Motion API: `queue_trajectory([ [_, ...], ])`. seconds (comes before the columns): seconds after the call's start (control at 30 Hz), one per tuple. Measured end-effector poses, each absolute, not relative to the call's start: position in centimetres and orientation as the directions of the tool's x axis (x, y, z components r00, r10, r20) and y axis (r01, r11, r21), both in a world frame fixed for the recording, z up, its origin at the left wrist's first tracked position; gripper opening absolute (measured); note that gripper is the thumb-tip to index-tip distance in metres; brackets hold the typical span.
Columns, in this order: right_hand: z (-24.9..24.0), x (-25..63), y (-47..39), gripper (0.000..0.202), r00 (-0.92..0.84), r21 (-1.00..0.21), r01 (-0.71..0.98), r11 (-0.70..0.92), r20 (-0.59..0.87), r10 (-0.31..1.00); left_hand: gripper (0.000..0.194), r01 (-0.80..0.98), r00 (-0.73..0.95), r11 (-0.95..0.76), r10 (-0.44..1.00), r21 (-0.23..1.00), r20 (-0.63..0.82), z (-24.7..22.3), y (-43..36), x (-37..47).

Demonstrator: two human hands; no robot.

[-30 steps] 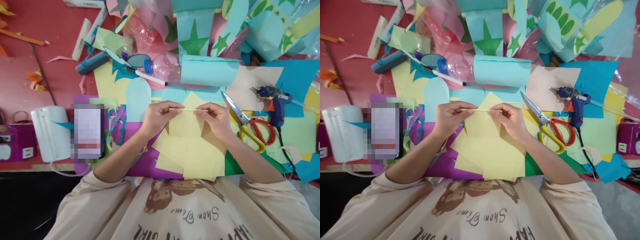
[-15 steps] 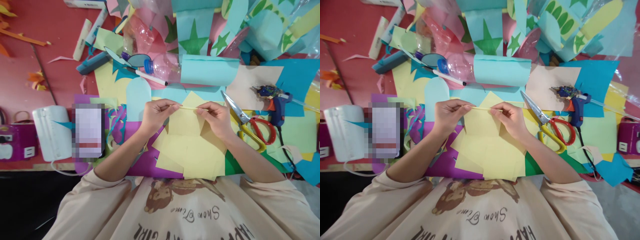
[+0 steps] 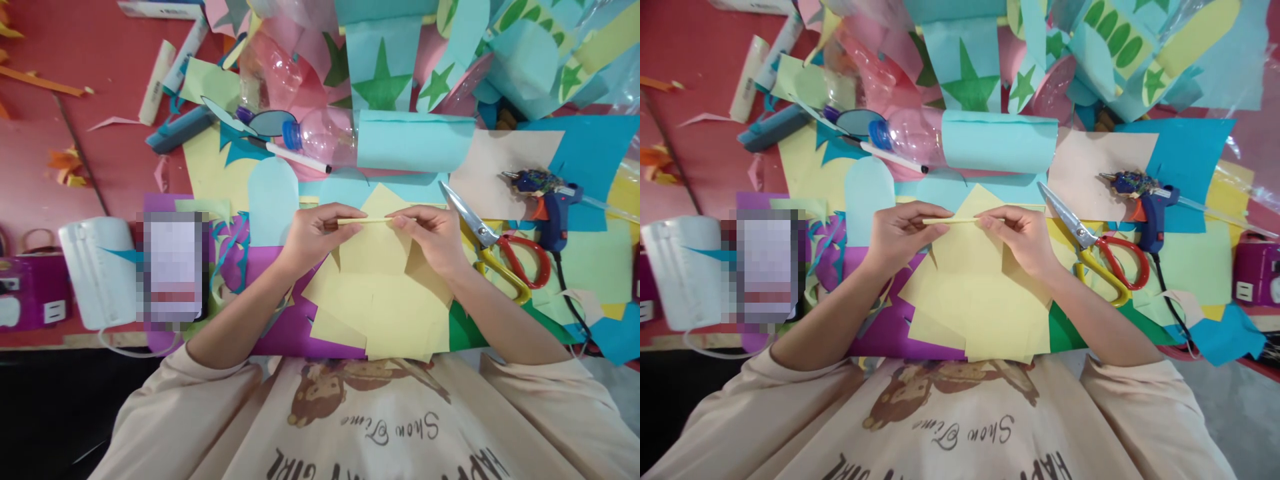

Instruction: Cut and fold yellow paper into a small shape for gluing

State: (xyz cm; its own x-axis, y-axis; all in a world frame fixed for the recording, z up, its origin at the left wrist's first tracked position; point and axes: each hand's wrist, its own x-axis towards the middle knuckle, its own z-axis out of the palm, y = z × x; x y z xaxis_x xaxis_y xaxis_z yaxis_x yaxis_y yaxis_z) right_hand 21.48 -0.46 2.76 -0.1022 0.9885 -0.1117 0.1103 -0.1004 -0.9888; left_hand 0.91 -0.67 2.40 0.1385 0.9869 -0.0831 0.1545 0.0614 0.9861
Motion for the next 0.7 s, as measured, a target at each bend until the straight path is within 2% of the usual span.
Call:
queue_trajectory([
  [0.3,2.73,21.47,-0.47,0.007,-0.107,-0.984,0.106,-0.146,-0.157,0.982,0.028,0.209,0.123,0.055,0.989,0.976,-0.082,2.37,-0.67,0.80],
  [0.47,2.94,21.55,-0.27,0.012,-0.079,-0.975,0.080,-0.207,-0.213,0.974,0.036,0.267,0.154,0.057,0.983,0.962,-0.101,2.41,-0.54,0.42],
  [0.7,2.72,21.65,-0.23,0.010,-0.129,-0.974,0.047,-0.220,-0.224,0.966,0.029,0.153,0.213,0.154,0.959,0.976,-0.184,2.83,-0.60,0.36],
])
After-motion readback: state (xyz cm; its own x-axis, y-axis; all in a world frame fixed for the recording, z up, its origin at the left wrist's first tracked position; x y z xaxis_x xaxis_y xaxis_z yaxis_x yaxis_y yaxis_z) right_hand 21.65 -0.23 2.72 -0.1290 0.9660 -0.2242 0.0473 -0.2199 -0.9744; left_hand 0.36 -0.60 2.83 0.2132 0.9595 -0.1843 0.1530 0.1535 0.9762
